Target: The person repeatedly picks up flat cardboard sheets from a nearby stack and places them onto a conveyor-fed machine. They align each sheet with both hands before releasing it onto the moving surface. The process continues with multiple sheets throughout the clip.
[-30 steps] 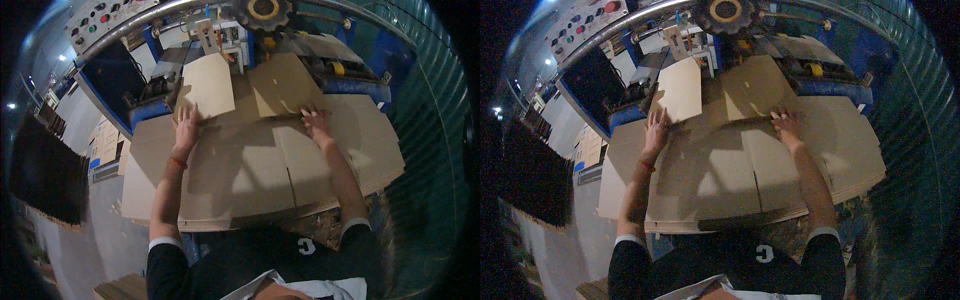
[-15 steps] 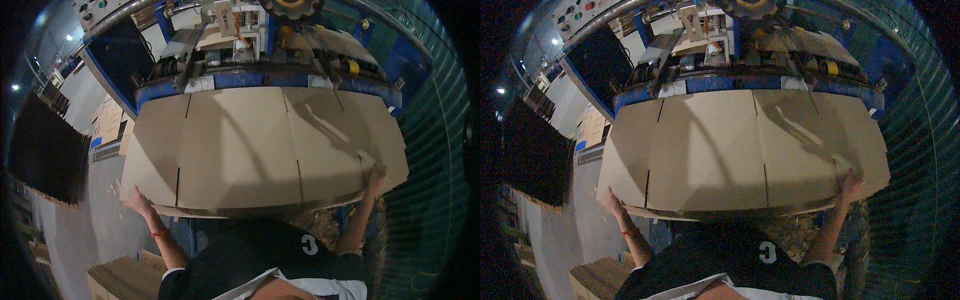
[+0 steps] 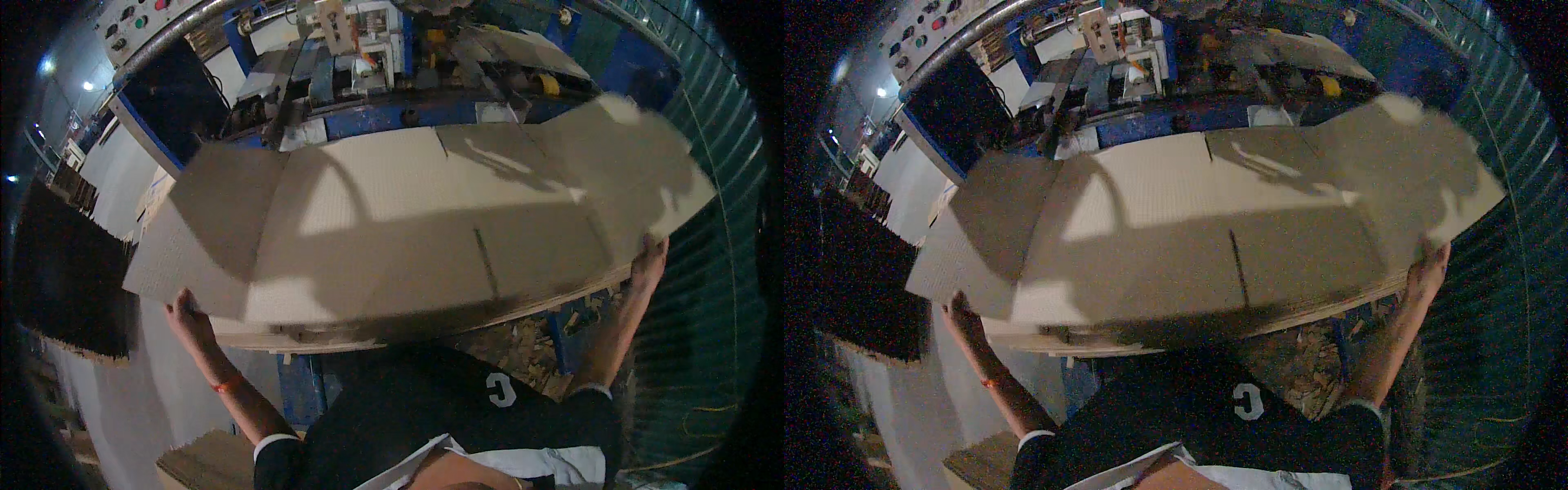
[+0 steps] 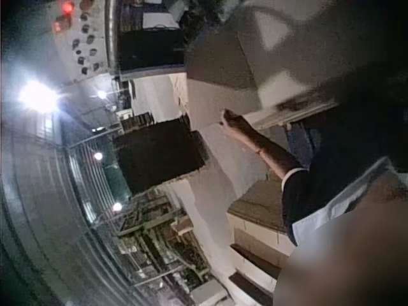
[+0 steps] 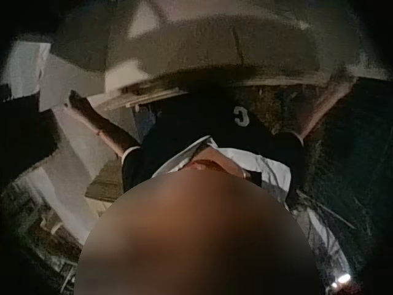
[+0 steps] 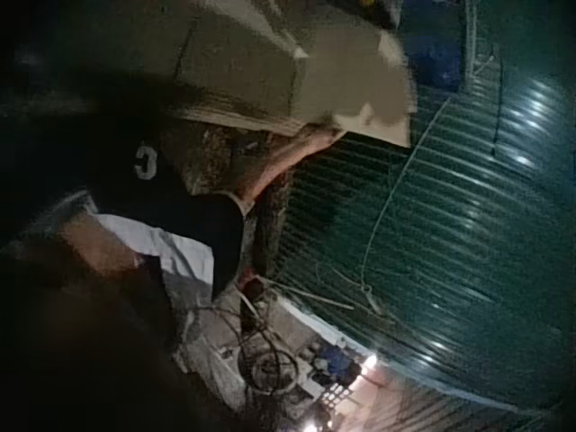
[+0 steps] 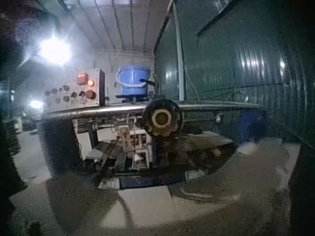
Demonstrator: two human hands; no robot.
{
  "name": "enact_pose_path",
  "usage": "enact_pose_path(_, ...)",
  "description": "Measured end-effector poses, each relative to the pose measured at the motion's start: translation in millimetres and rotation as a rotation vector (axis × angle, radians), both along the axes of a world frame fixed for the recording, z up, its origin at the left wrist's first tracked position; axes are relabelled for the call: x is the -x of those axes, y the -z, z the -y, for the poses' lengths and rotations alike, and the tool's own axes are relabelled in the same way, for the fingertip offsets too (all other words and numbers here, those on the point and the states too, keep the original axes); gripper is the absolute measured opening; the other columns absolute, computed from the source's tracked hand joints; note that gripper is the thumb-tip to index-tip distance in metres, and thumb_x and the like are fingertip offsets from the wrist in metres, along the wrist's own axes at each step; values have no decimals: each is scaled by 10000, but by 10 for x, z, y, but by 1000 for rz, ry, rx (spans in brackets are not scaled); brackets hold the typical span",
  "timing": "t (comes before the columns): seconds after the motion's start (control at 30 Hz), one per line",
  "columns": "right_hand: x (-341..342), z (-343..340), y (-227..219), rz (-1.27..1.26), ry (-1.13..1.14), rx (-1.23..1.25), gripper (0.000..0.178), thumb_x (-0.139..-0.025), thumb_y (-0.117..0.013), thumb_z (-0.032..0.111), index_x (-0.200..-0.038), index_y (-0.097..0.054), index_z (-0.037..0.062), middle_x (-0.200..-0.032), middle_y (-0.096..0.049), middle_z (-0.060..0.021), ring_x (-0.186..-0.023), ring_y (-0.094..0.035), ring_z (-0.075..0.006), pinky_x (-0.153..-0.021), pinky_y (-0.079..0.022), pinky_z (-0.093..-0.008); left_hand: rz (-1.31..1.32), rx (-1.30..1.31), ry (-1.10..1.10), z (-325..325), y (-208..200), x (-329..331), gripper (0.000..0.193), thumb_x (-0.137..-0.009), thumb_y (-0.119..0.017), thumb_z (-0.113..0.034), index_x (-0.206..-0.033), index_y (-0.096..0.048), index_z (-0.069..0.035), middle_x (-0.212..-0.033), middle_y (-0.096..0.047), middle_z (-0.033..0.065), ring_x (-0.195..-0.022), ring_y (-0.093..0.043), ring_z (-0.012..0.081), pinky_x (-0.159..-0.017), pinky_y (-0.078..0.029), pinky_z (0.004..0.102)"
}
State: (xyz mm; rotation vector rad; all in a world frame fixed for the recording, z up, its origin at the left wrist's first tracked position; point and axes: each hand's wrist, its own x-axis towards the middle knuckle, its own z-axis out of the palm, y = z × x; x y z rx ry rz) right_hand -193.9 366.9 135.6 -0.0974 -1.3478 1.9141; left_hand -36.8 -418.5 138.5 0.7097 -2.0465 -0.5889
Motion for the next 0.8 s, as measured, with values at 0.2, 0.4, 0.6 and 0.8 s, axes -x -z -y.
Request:
enact_pose_path(0.2, -1176, 1494, 338, 472, 60, -1104, 352, -931, -394, 281, -1149, -586, 82, -1182, -564, -112, -1184, -465, -281, -973, -376, -458, -162, -446, 399, -1068, 501, -169, 238, -823, -532, -42, -1044, -581, 31, -1143, -560, 153, -1074, -524, 257, -926, -396, 379)
enact_pose_path(0.4, -1123, 1678, 443, 208, -402, -1548, 394, -734, -542, -36, -1091, -627, 105, -1234, -549, -73, -1218, -440, -307, -1040, -301, -472, 557, 454, 1027, -1718, 262, 107, 524, -769, -510, -18, -1282, -487, -123, -1373, -400, 139, -1282, -358, 314, -1075, -231, 465)
enact_pose_path(0.6, -1031, 1619, 326, 201, -500, -1740, 464, -739, -600, 145, -1200, -545, 135, -1344, -438, -79, -1273, -359, -314, -1063, -236, -511, 742, 484, 1068, -1735, 165, 127, 550, -764, -502, -75, -1306, -459, -156, -1405, -356, 115, -1317, -294, 311, -1091, -181, 488)
enact_pose_path(0.8, -847, 1456, 354, 231, -515, -1911, 465, -793, -602, 203, -1240, -507, 117, -1364, -404, -110, -1275, -346, -321, -1063, -237, -505, 696, 489, 1044, -1721, 160, 151, 583, -757, -552, -60, -1318, -440, -174, -1418, -330, 105, -1329, -264, 311, -1098, -163, 473)
